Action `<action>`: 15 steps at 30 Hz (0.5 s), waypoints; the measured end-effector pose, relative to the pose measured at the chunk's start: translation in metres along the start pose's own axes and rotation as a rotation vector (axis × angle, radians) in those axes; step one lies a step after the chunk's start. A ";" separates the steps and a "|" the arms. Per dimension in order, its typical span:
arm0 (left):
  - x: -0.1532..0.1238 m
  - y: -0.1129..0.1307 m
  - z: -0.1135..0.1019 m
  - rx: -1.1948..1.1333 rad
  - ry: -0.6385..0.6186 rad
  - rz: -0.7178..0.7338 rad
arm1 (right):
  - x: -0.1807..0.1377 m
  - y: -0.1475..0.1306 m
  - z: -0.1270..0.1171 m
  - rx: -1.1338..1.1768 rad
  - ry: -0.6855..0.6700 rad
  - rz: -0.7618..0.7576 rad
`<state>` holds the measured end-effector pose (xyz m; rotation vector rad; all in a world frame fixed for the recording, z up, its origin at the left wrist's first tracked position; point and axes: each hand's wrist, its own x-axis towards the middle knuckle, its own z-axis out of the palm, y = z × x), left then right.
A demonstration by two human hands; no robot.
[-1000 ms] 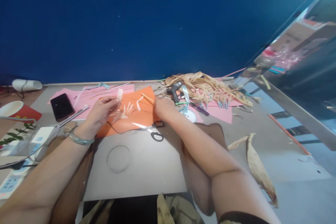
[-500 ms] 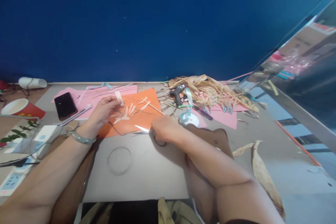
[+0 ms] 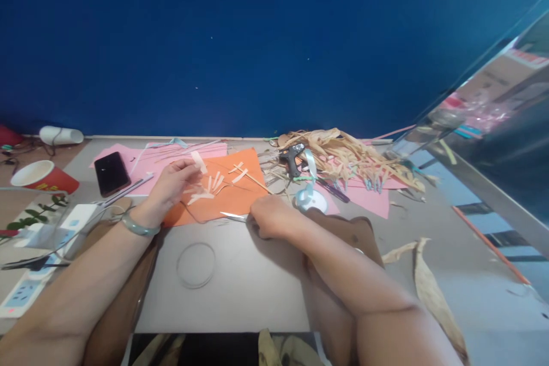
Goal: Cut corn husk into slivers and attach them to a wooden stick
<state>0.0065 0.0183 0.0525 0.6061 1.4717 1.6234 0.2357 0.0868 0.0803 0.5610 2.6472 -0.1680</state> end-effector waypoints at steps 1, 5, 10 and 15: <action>0.000 0.001 0.000 -0.012 0.008 0.006 | -0.001 -0.001 0.000 0.006 0.009 0.000; -0.001 0.001 0.001 -0.043 0.026 0.008 | -0.007 -0.002 -0.005 0.041 0.052 0.001; 0.003 0.001 0.000 -0.081 0.050 0.083 | -0.015 0.011 -0.019 0.135 0.105 0.027; 0.006 0.002 -0.001 -0.135 0.099 0.160 | -0.021 0.025 -0.029 0.310 0.092 -0.101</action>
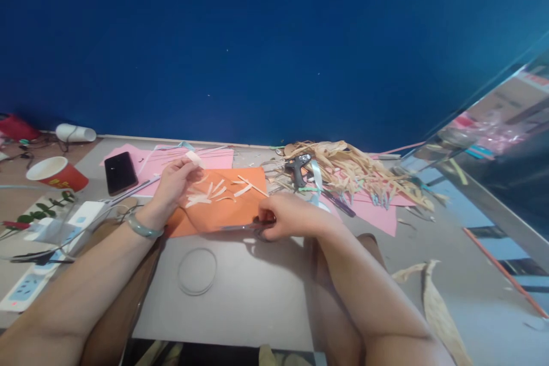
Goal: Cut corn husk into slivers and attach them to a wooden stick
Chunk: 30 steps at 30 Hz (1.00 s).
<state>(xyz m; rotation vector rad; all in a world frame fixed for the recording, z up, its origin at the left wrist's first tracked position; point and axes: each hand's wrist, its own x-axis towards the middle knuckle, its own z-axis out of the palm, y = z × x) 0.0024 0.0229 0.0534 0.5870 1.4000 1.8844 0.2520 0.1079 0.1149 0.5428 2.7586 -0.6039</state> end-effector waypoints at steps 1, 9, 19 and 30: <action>0.000 0.000 0.000 -0.004 -0.001 0.001 | -0.001 0.000 -0.001 0.019 -0.044 -0.036; -0.003 -0.003 0.003 0.021 -0.020 -0.064 | 0.010 -0.005 0.015 -0.047 -0.084 0.010; 0.001 -0.012 -0.001 0.066 -0.070 -0.117 | 0.017 0.015 0.013 0.127 0.089 0.002; -0.013 -0.003 0.009 0.005 -0.163 -0.051 | 0.047 0.010 0.038 0.543 0.293 0.013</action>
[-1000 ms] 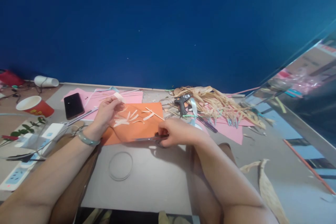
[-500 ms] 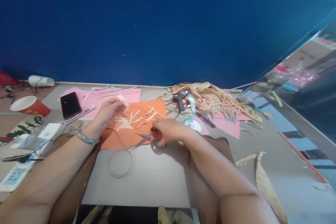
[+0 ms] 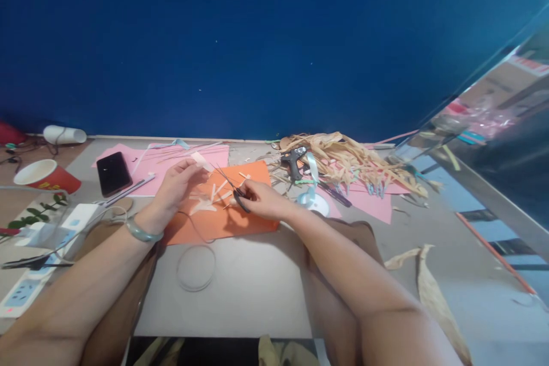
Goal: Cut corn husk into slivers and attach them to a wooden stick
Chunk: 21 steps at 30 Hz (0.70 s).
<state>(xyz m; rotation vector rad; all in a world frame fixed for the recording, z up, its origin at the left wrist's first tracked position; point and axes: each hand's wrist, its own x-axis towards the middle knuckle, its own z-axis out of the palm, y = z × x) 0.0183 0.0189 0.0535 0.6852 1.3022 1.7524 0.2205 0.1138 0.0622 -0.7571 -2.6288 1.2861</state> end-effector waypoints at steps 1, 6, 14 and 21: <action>-0.001 0.001 0.001 0.010 0.002 -0.001 | 0.001 0.001 0.002 0.019 -0.014 -0.004; -0.005 0.001 0.005 0.065 0.002 -0.034 | 0.003 0.001 0.008 0.125 -0.059 -0.030; -0.006 -0.002 0.006 0.103 -0.043 -0.020 | 0.007 0.008 0.016 0.216 -0.047 -0.060; -0.007 0.000 0.007 0.120 -0.044 -0.032 | 0.007 0.006 0.018 0.247 -0.027 -0.060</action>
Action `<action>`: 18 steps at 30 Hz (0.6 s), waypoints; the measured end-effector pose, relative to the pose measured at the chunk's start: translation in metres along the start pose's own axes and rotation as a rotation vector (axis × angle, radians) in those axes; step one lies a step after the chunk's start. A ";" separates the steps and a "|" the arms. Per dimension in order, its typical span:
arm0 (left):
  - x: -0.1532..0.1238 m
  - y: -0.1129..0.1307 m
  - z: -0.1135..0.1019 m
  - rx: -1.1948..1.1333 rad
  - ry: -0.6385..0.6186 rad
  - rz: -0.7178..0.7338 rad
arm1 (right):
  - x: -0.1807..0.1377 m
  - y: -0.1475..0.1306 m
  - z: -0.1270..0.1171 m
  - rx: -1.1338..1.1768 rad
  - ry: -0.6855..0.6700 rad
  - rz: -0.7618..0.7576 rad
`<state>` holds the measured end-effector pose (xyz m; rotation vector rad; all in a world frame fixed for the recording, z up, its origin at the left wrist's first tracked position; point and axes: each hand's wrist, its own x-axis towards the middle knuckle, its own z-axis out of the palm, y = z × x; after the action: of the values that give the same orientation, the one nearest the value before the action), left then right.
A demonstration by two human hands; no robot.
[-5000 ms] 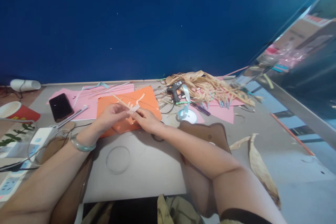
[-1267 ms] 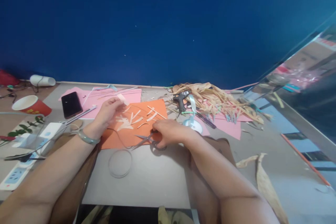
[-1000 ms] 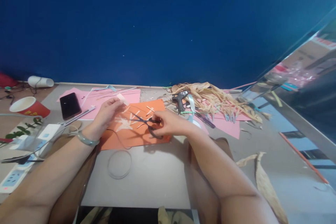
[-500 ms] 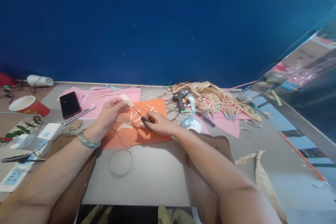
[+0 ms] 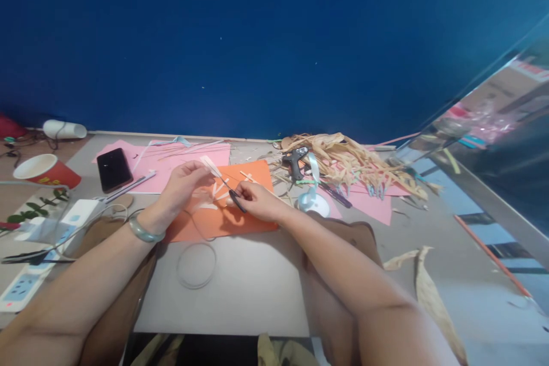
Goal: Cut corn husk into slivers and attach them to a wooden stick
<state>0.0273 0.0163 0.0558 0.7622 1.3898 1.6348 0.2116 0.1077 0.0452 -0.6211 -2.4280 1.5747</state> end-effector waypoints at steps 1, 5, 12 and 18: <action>0.000 0.000 0.000 0.001 -0.002 0.001 | 0.000 0.000 0.000 0.011 -0.001 0.002; 0.000 -0.001 -0.001 -0.007 -0.011 0.013 | 0.001 0.000 0.002 0.061 -0.008 0.016; -0.001 0.000 0.000 -0.024 0.004 0.004 | 0.001 0.001 0.006 0.142 0.013 0.035; -0.002 0.003 0.001 -0.031 0.030 -0.024 | 0.001 -0.002 0.008 0.146 0.041 0.043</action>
<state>0.0285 0.0151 0.0592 0.7029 1.3866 1.6514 0.2070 0.1007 0.0435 -0.6754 -2.2607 1.7193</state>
